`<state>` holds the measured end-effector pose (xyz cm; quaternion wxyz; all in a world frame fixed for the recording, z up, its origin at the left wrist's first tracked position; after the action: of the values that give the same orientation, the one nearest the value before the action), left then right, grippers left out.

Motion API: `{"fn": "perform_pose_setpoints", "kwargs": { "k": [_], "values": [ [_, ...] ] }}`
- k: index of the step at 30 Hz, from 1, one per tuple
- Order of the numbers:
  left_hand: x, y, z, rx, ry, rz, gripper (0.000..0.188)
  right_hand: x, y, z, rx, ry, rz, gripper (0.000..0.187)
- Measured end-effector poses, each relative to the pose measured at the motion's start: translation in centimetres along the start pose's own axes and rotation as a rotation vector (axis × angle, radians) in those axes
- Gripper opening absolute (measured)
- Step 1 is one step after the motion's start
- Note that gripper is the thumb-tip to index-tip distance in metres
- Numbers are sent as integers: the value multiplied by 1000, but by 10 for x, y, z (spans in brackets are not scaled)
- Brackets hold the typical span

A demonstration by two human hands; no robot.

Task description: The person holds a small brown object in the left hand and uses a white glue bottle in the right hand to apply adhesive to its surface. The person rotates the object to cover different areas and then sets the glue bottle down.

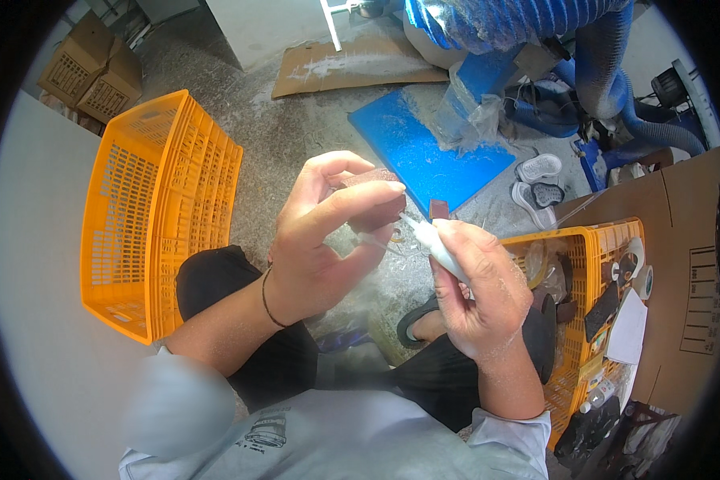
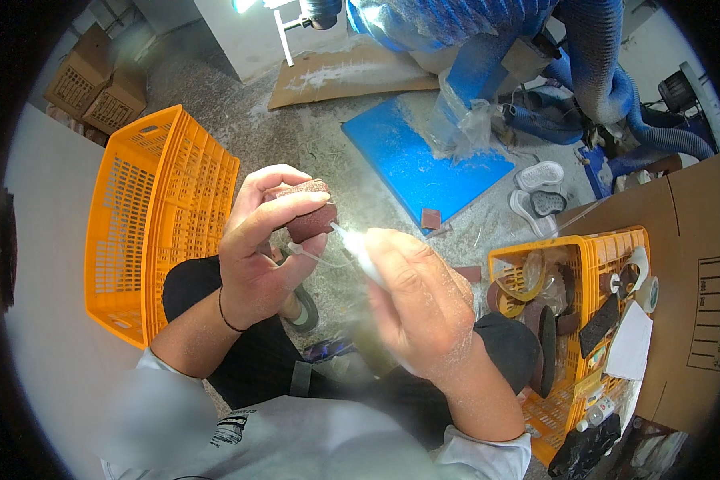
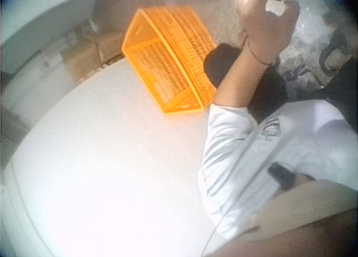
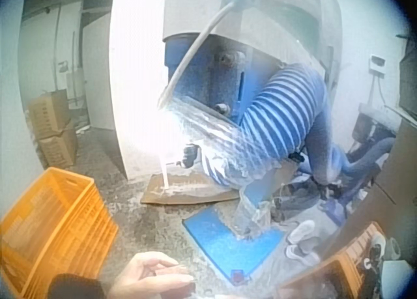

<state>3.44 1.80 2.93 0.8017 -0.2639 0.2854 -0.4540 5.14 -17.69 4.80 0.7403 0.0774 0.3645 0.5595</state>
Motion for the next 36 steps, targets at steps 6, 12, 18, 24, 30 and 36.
{"fn": "perform_pose_setpoints", "kwargs": {
  "k": [6,12,18,24,30,36],
  "values": [
    [2,1,-1,-8,3,-12,47,0,-2,2,-91,31,-5,52],
    [3,1,-2,-38,11,-20,46,-2,-1,1,3,37,-16,37],
    [4,3,-2,-31,18,-37,47,-2,-3,3,-69,49,6,49],
    [5,3,-2,-26,25,-29,47,-2,-3,4,-65,55,17,48],
    [5,4,-2,-20,17,-35,47,-2,-3,4,-63,52,11,47],
    [5,4,-2,-30,31,-34,47,-1,-3,5,-74,44,2,46]
  ]
}}
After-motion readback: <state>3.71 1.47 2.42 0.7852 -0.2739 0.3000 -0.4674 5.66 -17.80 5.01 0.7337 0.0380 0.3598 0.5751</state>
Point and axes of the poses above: each hand's wrist, its own z-axis towards the middle knuckle, its own x-axis out of the palm, y = z × x, the point moved 4 cm from there along z, towards the middle knuckle, and after that the axes turned 12 degrees about -y, right-handed, at the moved point
